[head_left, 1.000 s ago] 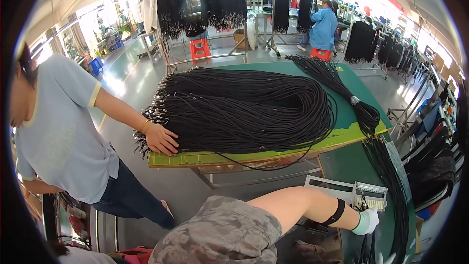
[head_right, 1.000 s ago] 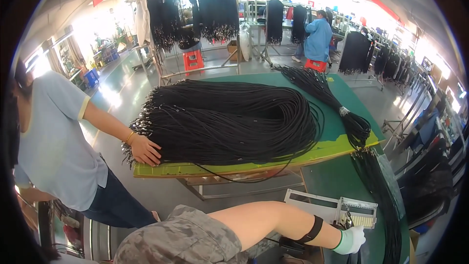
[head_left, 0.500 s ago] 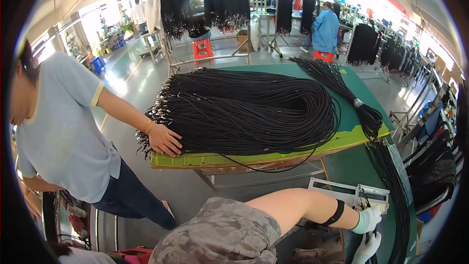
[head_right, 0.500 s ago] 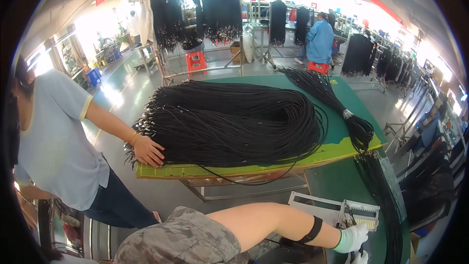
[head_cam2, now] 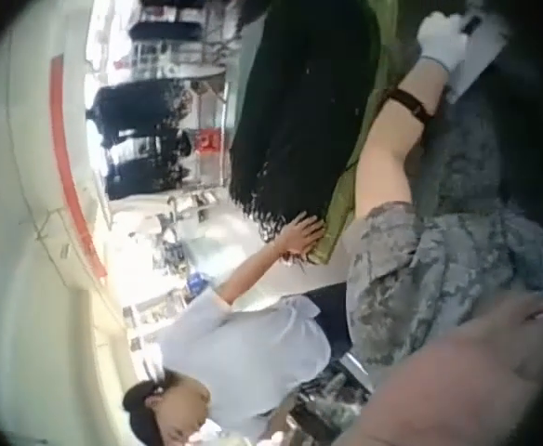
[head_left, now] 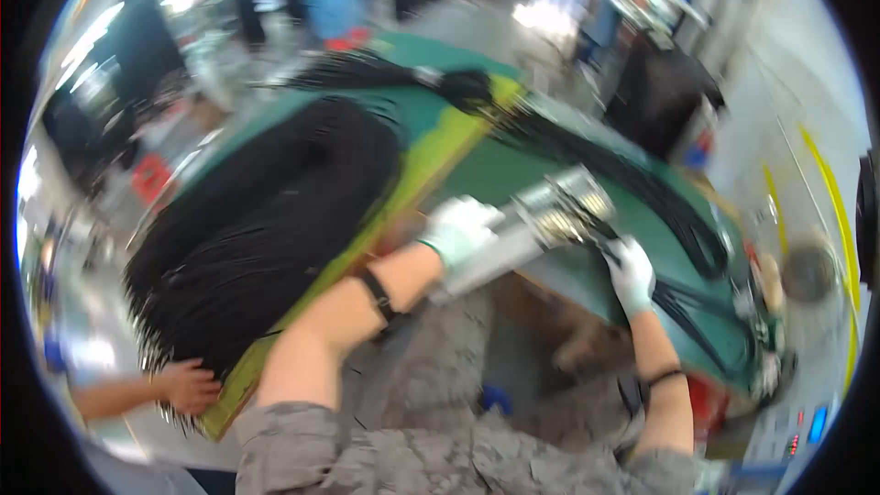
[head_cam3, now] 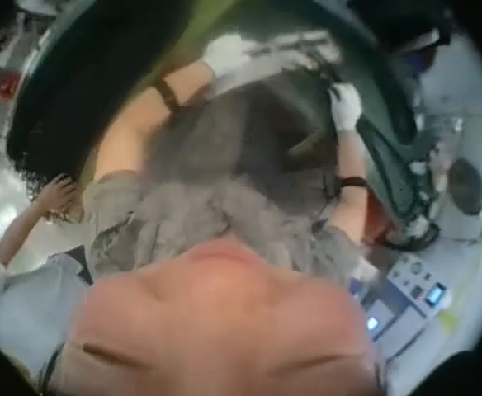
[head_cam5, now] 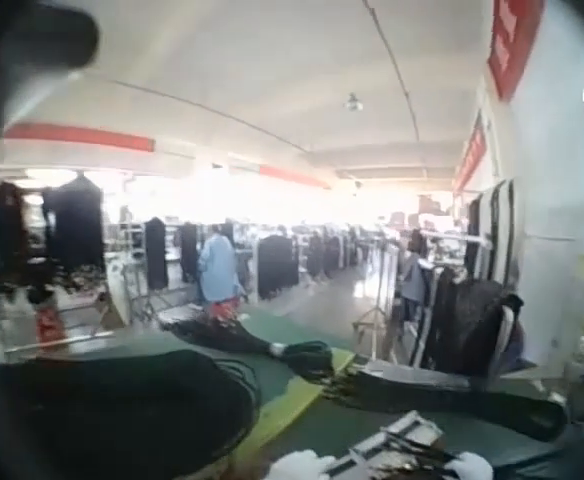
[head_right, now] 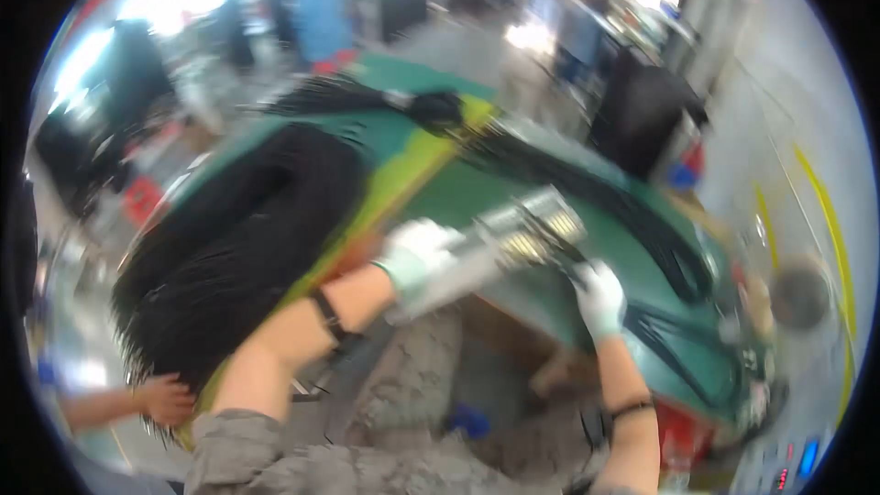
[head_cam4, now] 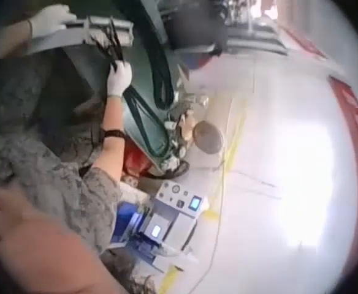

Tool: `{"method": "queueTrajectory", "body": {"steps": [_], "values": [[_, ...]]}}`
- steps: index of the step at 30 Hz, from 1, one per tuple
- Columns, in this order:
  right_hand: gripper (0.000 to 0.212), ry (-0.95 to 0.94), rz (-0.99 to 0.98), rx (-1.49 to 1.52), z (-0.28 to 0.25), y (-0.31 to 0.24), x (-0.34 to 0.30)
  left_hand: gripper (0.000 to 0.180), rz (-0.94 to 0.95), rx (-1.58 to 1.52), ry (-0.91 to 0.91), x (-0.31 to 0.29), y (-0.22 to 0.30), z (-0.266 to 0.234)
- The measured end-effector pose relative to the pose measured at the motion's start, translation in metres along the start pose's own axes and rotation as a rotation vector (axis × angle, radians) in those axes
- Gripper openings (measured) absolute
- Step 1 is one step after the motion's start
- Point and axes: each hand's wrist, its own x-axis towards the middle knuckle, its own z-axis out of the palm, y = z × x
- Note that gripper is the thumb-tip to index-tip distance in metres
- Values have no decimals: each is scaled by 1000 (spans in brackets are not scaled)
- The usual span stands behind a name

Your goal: Placing and organizing black electrical wires into a metal assembly fixture at an industrial workstation.

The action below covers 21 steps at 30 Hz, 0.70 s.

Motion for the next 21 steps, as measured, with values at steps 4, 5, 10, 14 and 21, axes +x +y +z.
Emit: {"method": "queueTrajectory", "body": {"steps": [4, 5, 10, 14, 21], "values": [[11, -32, 60, 35, -14, 9, -27, 46, 162, 33, 101, 12, 13, 38], [11, -55, 59, 74, -10, 11, -29, 50, 72, 14, -4, 3, 21, 26], [8, -98, -51, 67, -25, -4, -12, 66, -46, 1, -96, -19, 50, 54], [19, -258, -101, 14, 35, 78, -10, 69, -69, -149, -40, -21, 64, 76], [19, -103, -149, 92, 8, 48, -7, 71, -40, -147, -50, -16, 58, 81]]}}
